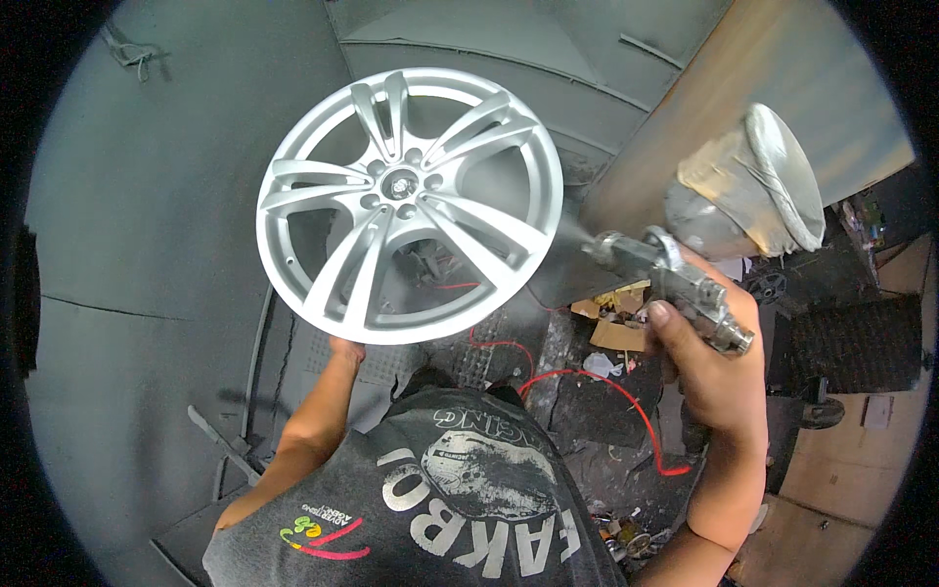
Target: The recorder prepares paint equipment and then uses a spray gun to paint a car wheel in a workshop paint booth.
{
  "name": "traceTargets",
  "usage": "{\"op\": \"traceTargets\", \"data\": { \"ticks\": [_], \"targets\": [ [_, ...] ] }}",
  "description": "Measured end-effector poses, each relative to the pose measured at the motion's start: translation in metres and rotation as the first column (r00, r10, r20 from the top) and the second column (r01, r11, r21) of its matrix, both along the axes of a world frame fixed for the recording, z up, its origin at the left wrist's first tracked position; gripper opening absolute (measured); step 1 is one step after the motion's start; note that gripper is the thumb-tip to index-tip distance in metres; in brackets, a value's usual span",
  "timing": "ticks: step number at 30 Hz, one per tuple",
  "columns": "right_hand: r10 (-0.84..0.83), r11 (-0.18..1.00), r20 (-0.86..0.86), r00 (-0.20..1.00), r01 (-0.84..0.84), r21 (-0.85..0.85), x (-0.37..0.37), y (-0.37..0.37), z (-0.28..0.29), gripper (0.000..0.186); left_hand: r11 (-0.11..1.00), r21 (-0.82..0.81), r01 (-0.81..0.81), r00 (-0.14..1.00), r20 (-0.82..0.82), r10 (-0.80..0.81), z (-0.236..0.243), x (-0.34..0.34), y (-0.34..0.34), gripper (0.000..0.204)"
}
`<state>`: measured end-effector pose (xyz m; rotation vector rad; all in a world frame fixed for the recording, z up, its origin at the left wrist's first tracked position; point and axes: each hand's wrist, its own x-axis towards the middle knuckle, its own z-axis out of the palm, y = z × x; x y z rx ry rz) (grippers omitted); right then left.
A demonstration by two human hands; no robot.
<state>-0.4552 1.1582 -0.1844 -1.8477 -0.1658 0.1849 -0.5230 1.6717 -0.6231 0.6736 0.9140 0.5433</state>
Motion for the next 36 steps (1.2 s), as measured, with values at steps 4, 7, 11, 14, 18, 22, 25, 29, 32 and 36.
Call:
{"op": "traceTargets", "data": {
  "ticks": [4,7,11,14,18,22,25,29,32,36],
  "targets": [
    [-0.175,0.983,0.054,0.983,0.177,-0.054,-0.004,-0.024,-0.015,0.061,1.000,0.018,0.008,0.981,-0.193,-0.005,0.011,-0.002,-0.007,0.032],
    [-0.180,0.977,0.020,0.984,0.181,-0.116,-0.005,-0.031,-0.004,0.054,0.995,-0.042,0.091,0.982,-0.165,-0.097,-0.011,-0.027,-0.018,0.035],
    [-0.216,0.959,0.065,0.974,0.224,-0.171,0.009,-0.036,-0.010,0.053,0.929,-0.246,0.278,0.929,-0.177,-0.325,-0.023,-0.027,-0.077,0.033],
    [-0.188,0.971,0.021,0.982,0.189,-0.147,0.015,-0.034,-0.013,0.046,0.921,-0.326,0.215,0.919,-0.250,-0.304,-0.006,-0.012,-0.113,0.031],
    [-0.102,0.993,-0.037,0.994,0.100,-0.054,0.013,-0.010,-0.005,0.046,0.921,-0.258,0.293,0.898,-0.258,-0.358,-0.015,-0.011,-0.084,0.028],
    [0.106,0.994,-0.083,0.991,-0.103,0.041,0.005,0.015,0.012,0.050,0.953,-0.140,0.270,0.911,-0.284,-0.300,-0.023,-0.012,-0.046,0.030],
    [0.201,0.975,-0.117,0.973,-0.187,0.117,-0.003,0.022,0.016,0.054,0.975,-0.043,0.218,0.961,-0.166,-0.222,-0.009,-0.007,-0.031,0.042],
    [0.130,0.991,-0.077,0.989,-0.127,0.044,-0.012,0.026,0.009,0.050,0.986,-0.023,0.164,0.973,-0.159,-0.165,0.005,-0.007,-0.033,0.037],
    [0.030,1.000,-0.046,0.999,-0.029,0.010,-0.017,0.022,0.008,0.049,0.971,-0.152,0.182,0.926,-0.305,-0.221,0.000,-0.018,-0.053,0.030],
    [-0.100,0.991,0.033,0.994,0.102,-0.086,-0.012,-0.010,-0.006,0.050,0.915,-0.331,0.232,0.915,-0.246,-0.321,0.012,-0.015,-0.106,0.026]
  ]
}}
